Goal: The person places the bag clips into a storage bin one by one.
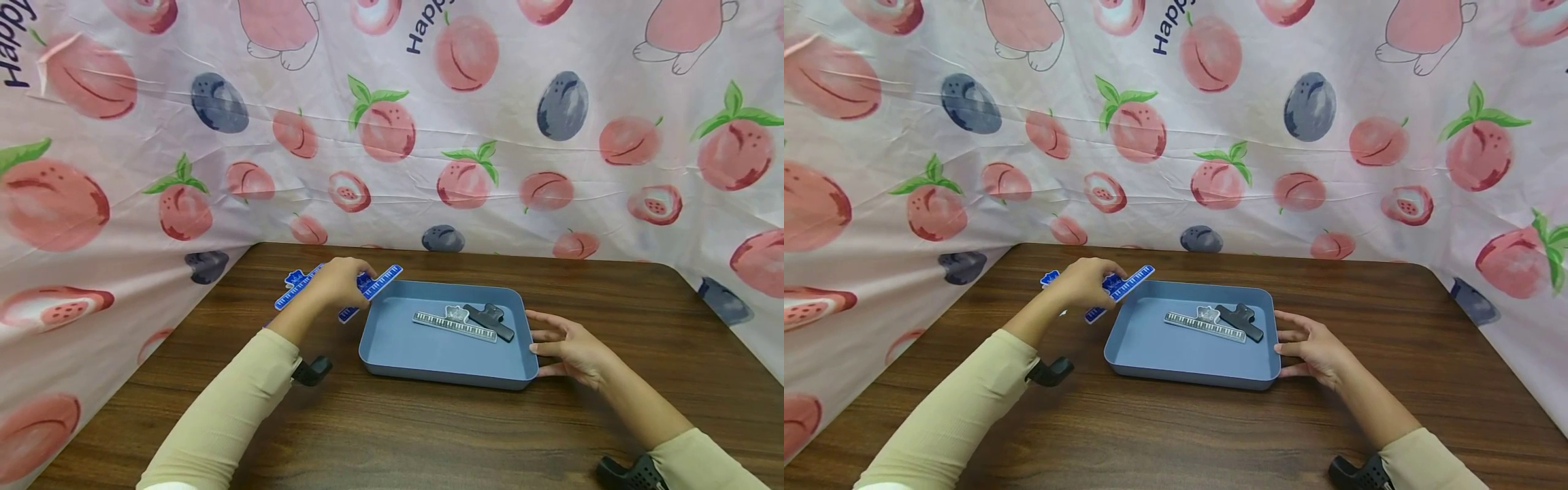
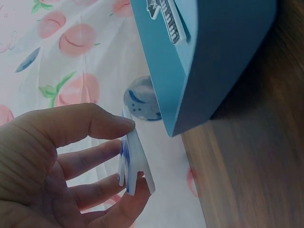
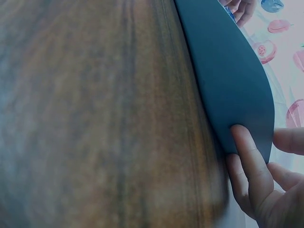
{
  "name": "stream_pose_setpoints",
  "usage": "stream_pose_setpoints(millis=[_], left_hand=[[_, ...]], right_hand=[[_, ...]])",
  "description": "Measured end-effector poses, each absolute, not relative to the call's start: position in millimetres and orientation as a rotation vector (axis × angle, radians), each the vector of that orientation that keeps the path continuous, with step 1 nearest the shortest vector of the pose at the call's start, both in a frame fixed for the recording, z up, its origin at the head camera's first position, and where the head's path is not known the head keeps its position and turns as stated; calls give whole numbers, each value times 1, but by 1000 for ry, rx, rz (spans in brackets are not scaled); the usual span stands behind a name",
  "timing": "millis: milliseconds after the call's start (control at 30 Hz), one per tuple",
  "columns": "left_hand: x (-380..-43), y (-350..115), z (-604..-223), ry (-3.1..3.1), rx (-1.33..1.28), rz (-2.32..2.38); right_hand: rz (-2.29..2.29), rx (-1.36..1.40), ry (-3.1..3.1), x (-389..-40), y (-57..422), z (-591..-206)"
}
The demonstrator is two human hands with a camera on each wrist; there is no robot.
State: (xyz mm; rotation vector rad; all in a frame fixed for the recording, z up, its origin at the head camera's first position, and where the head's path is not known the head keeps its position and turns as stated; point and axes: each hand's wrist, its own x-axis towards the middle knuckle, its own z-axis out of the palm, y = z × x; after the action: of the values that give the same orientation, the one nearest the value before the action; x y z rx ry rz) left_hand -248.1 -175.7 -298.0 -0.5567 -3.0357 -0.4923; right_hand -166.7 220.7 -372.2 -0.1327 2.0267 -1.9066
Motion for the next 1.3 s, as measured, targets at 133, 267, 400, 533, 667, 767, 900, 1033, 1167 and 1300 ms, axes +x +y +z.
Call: stream_pose_setpoints(millis=[133,267,400,533,667,767,900,1033,1167,1300], left_hand=[[-249,-169,-297,-3048,-559,-529],[-250,-163,-296,-3071,-557,-533],[-252,-156,-295,-3083,-585,-530],[-254,-149,-294,-3084,-622,-557],[-257,-142,-293,-3083,-661,-560],[-259,-137,-293,-3093,-676,-568],[-260,-131,-293,-3097,-696,-584],[-263,-126,-294,-3095,-714,-599],[-266,-120,-295,-3065,-758,-585],[-269,-117,-296,-2988,-842,-499]], right_hand=[[-1908,-135,2028,-167,221,-372],[-1911,-141,2025,-167,221,-372],[-1914,-142,2020,-168,221,-372],[-1920,-135,2012,-168,221,-372],[-1924,-132,2007,-168,222,-372],[-1925,-135,2005,-168,222,-372],[-1925,-137,2004,-169,223,-372],[-1923,-129,2006,-170,223,-372],[-1927,-124,2002,-170,223,-372],[-1932,-126,2000,-170,223,-372]])
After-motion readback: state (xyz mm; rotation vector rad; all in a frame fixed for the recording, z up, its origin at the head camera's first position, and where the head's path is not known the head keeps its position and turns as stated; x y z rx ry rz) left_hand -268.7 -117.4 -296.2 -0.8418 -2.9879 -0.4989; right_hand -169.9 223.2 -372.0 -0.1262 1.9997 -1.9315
